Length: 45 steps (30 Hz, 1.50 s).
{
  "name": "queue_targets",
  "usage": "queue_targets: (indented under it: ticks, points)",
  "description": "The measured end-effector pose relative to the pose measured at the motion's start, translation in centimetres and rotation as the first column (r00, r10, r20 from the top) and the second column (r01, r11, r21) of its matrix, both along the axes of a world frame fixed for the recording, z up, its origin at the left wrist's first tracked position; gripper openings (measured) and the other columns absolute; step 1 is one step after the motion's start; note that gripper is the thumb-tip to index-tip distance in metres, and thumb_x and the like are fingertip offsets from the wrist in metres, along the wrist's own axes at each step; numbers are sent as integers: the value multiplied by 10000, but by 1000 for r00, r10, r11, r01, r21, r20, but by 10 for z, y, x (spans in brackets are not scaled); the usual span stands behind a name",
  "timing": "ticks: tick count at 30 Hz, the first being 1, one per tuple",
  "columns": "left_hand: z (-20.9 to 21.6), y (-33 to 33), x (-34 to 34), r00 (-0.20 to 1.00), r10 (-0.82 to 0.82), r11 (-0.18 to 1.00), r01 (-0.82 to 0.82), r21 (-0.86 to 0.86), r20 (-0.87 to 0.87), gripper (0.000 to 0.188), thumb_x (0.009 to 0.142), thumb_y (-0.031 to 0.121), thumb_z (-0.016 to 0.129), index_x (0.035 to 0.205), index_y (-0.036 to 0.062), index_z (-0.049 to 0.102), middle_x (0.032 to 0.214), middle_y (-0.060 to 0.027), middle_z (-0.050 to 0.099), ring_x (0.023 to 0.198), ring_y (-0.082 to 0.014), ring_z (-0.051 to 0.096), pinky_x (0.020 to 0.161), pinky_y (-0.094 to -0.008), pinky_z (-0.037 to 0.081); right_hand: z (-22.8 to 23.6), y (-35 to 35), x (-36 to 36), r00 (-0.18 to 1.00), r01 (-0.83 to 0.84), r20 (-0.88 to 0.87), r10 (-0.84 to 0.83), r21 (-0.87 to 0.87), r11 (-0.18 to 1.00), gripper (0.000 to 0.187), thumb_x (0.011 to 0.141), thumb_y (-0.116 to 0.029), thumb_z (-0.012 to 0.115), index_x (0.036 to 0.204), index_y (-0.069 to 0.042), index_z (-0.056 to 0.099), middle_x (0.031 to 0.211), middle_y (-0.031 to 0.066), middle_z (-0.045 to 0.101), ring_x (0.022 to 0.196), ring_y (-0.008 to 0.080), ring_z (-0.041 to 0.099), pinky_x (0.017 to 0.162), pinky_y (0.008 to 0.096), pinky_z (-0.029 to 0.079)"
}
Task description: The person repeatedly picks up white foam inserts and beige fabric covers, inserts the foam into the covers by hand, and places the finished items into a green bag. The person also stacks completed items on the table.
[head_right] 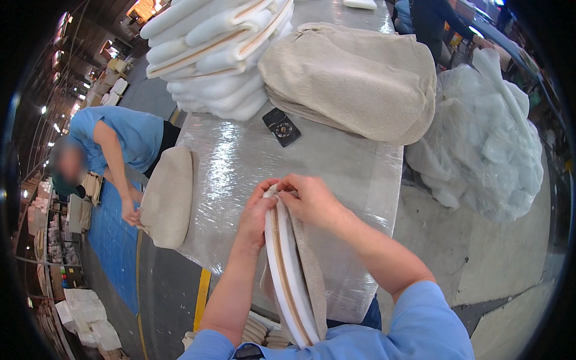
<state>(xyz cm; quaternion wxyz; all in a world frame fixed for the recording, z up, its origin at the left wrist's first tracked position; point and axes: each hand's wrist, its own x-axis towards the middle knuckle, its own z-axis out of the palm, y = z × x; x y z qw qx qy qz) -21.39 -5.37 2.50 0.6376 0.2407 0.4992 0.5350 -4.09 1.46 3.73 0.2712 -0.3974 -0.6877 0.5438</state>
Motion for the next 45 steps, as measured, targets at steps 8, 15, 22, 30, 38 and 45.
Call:
queue_targets:
  ticks: [8, 15, 22, 30, 38, 45]
  points:
    - [-8, 3, 5, 1000, -12, 1000, 12, 26, -13, 442, 1021, 9, 544, 1459, 67, 552, 1313, -59, 657, 1159, -137, 642, 989, -301, 546, -1, 23, -10, 948, -182, 317, 16, 501, 846, 152, 920, -135, 722, 1012, -16, 740, 986, 194, 747, 873, 389, 739, 782, 444, 597]
    - [-10, 3, 4, 999, -24, 1000, 24, 13, -24, 464, 1020, 26, 557, 1483, 52, 535, 1316, -65, 648, 1155, -136, 637, 985, -301, 538, -21, 8, -16, 991, 132, 16, -134, 87, 987, 174, 950, -146, 682, 1011, 13, 723, 886, 183, 744, 751, 291, 708, 719, 424, 570]
    - [-12, 5, 4, 996, -43, 998, 47, 50, -81, 452, 1040, 43, 540, 1492, 45, 532, 1328, -90, 652, 1145, -155, 666, 975, -324, 571, -41, 14, -18, 977, 125, -137, -160, -235, 964, 146, 975, -113, 682, 996, 23, 729, 877, 21, 701, 807, 87, 612, 702, 297, 522]
    - [-11, 14, -1, 999, 46, 998, -46, -50, -8, 380, 1026, 79, 588, 1404, 38, 590, 1199, -89, 694, 1035, -153, 690, 887, -314, 589, -51, 30, -22, 961, -25, -256, -103, -450, 893, 147, 979, -143, 698, 982, -5, 748, 890, 19, 698, 798, 106, 599, 687, 297, 485]
    - [-17, 12, 1, 998, 42, 999, -44, -24, -53, 385, 1019, 95, 605, 1398, 30, 599, 1157, -73, 704, 987, -140, 694, 845, -312, 594, -44, 35, -11, 969, -68, -246, -25, -362, 929, 134, 1007, -117, 709, 1086, -10, 726, 947, 36, 708, 876, 119, 632, 781, 309, 527]
    - [-17, 11, 4, 996, 19, 1000, -19, -5, -87, 371, 1031, 62, 572, 1400, 58, 613, 1136, -37, 696, 971, -107, 674, 818, -287, 573, -1, 48, 8, 935, -350, 156, 318, 545, 762, 185, 959, -69, 704, 1141, -70, 729, 1068, 110, 720, 970, 318, 723, 837, 421, 592]
